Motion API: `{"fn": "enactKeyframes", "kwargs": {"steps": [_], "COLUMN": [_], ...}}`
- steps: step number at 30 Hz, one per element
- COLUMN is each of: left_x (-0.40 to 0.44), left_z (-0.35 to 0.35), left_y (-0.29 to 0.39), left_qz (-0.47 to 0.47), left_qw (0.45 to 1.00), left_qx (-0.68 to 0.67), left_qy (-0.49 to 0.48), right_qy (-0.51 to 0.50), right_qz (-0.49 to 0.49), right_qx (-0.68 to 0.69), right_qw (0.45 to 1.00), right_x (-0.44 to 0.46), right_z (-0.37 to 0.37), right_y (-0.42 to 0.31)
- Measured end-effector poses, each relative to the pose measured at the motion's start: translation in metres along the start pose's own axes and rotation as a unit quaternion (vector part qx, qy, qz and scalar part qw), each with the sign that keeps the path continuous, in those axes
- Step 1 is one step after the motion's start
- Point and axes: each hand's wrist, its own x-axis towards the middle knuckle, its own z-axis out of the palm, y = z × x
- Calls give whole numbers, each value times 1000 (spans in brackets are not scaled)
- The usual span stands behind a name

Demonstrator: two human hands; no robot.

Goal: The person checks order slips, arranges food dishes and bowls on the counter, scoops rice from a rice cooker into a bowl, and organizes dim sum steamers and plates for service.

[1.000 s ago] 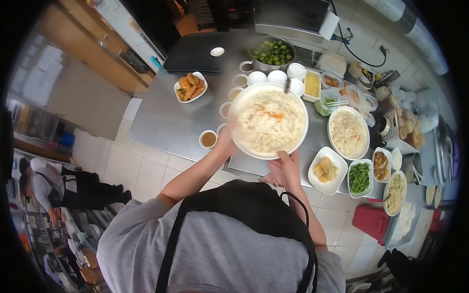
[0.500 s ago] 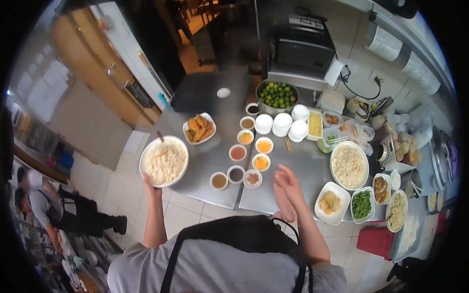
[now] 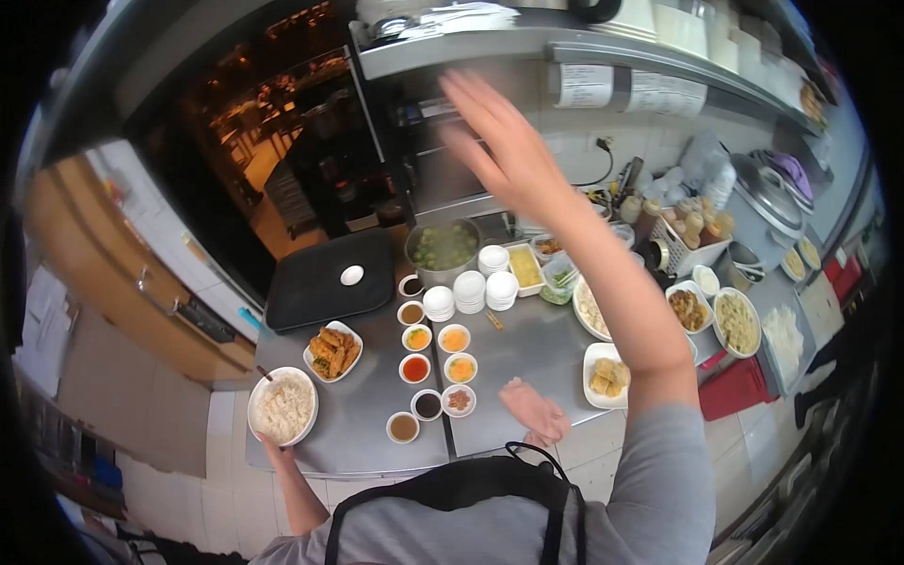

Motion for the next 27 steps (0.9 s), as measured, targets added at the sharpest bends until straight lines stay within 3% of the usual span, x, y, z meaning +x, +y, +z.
{"fn": "enactKeyframes", "kwargs": {"steps": [3, 5, 6, 8, 12, 14, 19, 21, 23, 24, 25, 27], "left_x": [3, 5, 7, 17, 28, 23, 23, 22, 17, 15, 11, 11], "left_z": [19, 28, 31, 22, 2, -4, -1, 2, -3, 0, 1, 8], "left_y": [12, 14, 11, 9, 8, 16, 18, 17, 20, 24, 31, 35], "left_qz": [-58, -84, -92, -110, -128, -160, -159, -150, -135, -134, -91, -47], "left_qw": [998, 996, 995, 993, 986, 949, 938, 935, 949, 950, 937, 920], "left_qx": [-18, -16, -15, -15, 72, 216, 253, 265, 235, 235, 267, 295], "left_qy": [15, 36, 27, 45, 84, 165, 174, 180, 160, 158, 207, 254], "right_qy": [103, 42, -48, -62, -103, -116, 81, 315, 252, 359, 231, 127], "right_qz": [-76, -53, -165, 68, 145, 161, 78, -111, -158, -234, -220, -230], "right_qx": [-99, -134, -354, -179, -190, -171, -165, -113, -116, -109, -99, -94], "right_qw": [987, 989, 919, 980, 966, 965, 980, 936, 948, 897, 943, 960], "right_x": [91, 145, 166, 188, 207, 208, 197, 197, 170, 158, 122, 62], "right_z": [28, 44, 55, 65, 101, 102, 74, 74, 54, 55, 48, 36], "right_y": [36, 61, 84, 77, 98, 98, 64, 56, 25, 7, -1, -26]}}
